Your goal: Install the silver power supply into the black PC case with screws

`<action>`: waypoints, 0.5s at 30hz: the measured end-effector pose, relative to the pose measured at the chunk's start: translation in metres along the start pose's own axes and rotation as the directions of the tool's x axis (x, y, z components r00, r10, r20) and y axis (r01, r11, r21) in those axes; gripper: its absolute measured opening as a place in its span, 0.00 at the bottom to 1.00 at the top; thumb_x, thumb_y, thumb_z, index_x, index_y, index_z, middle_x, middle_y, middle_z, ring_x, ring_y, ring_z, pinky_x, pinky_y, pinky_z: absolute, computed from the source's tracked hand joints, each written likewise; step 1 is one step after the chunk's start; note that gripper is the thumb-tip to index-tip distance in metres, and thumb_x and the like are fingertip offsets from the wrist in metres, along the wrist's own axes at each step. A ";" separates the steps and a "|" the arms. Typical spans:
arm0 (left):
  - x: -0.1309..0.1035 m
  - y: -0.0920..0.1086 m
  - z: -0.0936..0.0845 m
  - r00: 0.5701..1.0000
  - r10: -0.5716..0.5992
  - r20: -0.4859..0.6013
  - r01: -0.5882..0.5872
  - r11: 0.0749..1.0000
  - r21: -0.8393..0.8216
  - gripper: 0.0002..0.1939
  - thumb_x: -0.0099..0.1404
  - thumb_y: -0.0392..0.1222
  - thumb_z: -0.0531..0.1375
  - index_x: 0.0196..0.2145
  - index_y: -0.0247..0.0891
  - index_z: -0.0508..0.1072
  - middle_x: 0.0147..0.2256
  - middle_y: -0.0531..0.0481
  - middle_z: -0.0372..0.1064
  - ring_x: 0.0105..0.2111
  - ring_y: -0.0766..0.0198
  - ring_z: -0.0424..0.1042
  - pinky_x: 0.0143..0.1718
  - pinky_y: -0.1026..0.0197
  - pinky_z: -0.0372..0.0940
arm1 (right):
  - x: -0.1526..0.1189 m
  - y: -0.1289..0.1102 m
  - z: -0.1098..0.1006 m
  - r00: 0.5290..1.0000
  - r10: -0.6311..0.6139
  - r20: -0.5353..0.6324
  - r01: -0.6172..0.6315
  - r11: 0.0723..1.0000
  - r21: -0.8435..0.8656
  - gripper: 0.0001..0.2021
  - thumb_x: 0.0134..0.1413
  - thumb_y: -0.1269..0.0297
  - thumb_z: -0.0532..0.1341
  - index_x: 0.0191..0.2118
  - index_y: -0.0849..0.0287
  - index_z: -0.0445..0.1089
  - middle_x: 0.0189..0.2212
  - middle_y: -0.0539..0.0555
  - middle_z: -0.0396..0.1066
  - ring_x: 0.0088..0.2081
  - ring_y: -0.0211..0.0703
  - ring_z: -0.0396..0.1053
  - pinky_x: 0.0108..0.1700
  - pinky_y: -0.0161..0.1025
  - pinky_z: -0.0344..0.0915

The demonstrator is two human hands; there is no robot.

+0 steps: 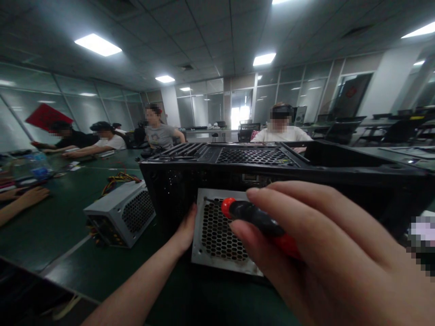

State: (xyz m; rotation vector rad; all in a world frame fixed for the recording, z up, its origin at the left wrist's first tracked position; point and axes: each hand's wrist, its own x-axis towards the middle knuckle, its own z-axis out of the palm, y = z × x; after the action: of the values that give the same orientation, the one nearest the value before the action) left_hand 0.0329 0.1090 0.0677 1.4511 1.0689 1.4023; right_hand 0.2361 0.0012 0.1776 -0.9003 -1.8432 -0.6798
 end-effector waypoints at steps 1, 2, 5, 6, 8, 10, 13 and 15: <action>0.000 0.000 0.000 1.000 -0.008 -0.003 0.008 1.000 0.000 0.36 0.62 0.65 0.43 0.53 0.35 0.66 0.58 0.40 0.60 0.61 0.50 0.54 0.63 0.48 0.45 | 0.001 -0.002 -0.001 1.000 -0.008 0.008 0.008 1.000 -0.007 0.17 0.53 0.53 0.61 0.49 0.44 0.67 0.43 0.50 0.69 0.37 0.44 0.70 0.35 0.39 0.71; 0.000 -0.001 0.001 1.000 -0.015 -0.005 0.015 1.000 0.000 0.37 0.61 0.66 0.43 0.53 0.34 0.66 0.58 0.39 0.60 0.61 0.49 0.54 0.63 0.47 0.45 | 0.002 -0.004 -0.002 1.000 0.005 0.007 -0.005 1.000 -0.001 0.15 0.53 0.52 0.61 0.46 0.45 0.68 0.41 0.50 0.69 0.37 0.45 0.70 0.32 0.38 0.71; 0.001 -0.002 0.001 1.000 -0.018 -0.007 0.018 1.000 -0.005 0.38 0.61 0.67 0.43 0.54 0.33 0.65 0.59 0.38 0.59 0.61 0.49 0.53 0.63 0.47 0.45 | 0.005 -0.009 -0.002 1.000 0.021 -0.015 -0.020 0.998 0.057 0.14 0.50 0.50 0.62 0.43 0.46 0.70 0.38 0.53 0.69 0.36 0.49 0.70 0.27 0.38 0.70; 0.001 -0.002 0.001 1.000 -0.015 -0.006 0.015 1.000 -0.006 0.38 0.61 0.67 0.43 0.54 0.33 0.65 0.59 0.38 0.59 0.61 0.49 0.53 0.63 0.47 0.45 | 0.006 -0.011 -0.002 1.000 0.019 -0.022 -0.018 0.997 0.073 0.14 0.49 0.51 0.62 0.42 0.46 0.70 0.37 0.53 0.69 0.36 0.49 0.71 0.27 0.37 0.70; 0.000 -0.002 0.000 1.000 -0.010 -0.004 0.010 1.000 -0.009 0.37 0.61 0.66 0.43 0.54 0.35 0.65 0.58 0.40 0.59 0.61 0.50 0.53 0.63 0.48 0.45 | 0.007 -0.012 -0.001 0.999 0.018 -0.026 -0.016 0.996 0.093 0.13 0.48 0.51 0.62 0.41 0.46 0.71 0.36 0.53 0.69 0.36 0.49 0.71 0.26 0.37 0.71; 0.000 -0.003 0.000 1.000 -0.005 0.004 0.005 1.000 -0.013 0.35 0.62 0.65 0.43 0.54 0.37 0.66 0.58 0.42 0.61 0.61 0.51 0.54 0.63 0.49 0.45 | 0.008 -0.013 -0.002 1.000 0.012 -0.020 -0.010 0.994 0.106 0.12 0.48 0.53 0.62 0.40 0.46 0.71 0.36 0.53 0.70 0.36 0.49 0.71 0.26 0.37 0.71; -0.001 -0.002 0.000 1.000 -0.003 0.012 0.003 1.000 -0.020 0.34 0.63 0.64 0.43 0.54 0.38 0.65 0.58 0.43 0.61 0.61 0.53 0.55 0.63 0.50 0.46 | 0.008 -0.013 -0.005 1.000 -0.003 0.003 0.003 0.993 0.121 0.11 0.47 0.57 0.61 0.39 0.45 0.71 0.37 0.53 0.70 0.35 0.49 0.71 0.25 0.36 0.71; -0.001 -0.002 0.000 1.000 -0.005 0.013 0.006 1.000 -0.018 0.34 0.62 0.64 0.43 0.55 0.37 0.64 0.58 0.43 0.60 0.61 0.53 0.54 0.63 0.50 0.46 | 0.007 -0.014 -0.008 0.999 -0.023 0.026 0.019 0.991 0.134 0.10 0.46 0.61 0.61 0.38 0.45 0.70 0.37 0.52 0.70 0.34 0.47 0.72 0.25 0.34 0.71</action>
State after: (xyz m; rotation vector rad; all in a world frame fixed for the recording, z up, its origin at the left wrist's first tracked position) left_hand 0.0324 0.1091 0.0651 1.4411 1.0490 1.3938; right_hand 0.2267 -0.0104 0.1863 -0.8074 -1.9008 -0.5522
